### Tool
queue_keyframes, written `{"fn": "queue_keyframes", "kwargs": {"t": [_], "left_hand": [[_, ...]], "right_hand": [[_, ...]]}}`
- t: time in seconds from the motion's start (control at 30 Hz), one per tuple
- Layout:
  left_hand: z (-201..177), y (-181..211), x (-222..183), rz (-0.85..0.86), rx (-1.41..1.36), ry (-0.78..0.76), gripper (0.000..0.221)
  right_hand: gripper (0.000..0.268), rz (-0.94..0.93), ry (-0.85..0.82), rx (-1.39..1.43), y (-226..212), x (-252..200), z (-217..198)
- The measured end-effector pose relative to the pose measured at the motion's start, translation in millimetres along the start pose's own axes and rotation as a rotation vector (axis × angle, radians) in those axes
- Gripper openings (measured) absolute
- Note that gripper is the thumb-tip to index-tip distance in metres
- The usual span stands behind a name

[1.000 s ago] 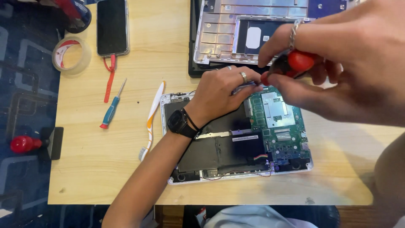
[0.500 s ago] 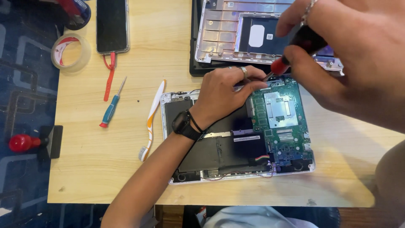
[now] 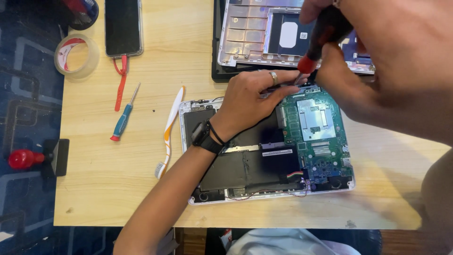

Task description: Disassembling a laptop by removing screws and the motherboard, then cleaning the board with a toothbrush.

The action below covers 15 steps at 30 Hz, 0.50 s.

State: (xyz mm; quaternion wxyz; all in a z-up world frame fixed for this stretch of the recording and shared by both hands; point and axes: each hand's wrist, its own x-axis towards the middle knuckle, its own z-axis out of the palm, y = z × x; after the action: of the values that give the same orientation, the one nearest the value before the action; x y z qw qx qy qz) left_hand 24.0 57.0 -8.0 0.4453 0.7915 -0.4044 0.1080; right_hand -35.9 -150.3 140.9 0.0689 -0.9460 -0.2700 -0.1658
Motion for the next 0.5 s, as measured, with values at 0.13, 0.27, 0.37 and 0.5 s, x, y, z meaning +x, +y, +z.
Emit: {"fn": "queue_keyframes", "kwargs": {"t": [0.13,0.27,0.37,0.5], "left_hand": [[0,2,2,-0.001,-0.049,0.028,0.018],[-3,6,3,-0.008,-0.076,0.046,0.021],[-1,0,1,-0.021,0.0,-0.006,0.026],[-2,5,3,-0.004,-0.055,-0.035,0.015]], "right_hand": [[0.034,0.105,-0.071,0.022,-1,3,0],[0.047,0.19,-0.126,0.044,-7,7,-2],[0.023,0.122,-0.046,0.285,-13,10,-5],[0.038,0.082,-0.071,0.053,-2,5,-4]]}}
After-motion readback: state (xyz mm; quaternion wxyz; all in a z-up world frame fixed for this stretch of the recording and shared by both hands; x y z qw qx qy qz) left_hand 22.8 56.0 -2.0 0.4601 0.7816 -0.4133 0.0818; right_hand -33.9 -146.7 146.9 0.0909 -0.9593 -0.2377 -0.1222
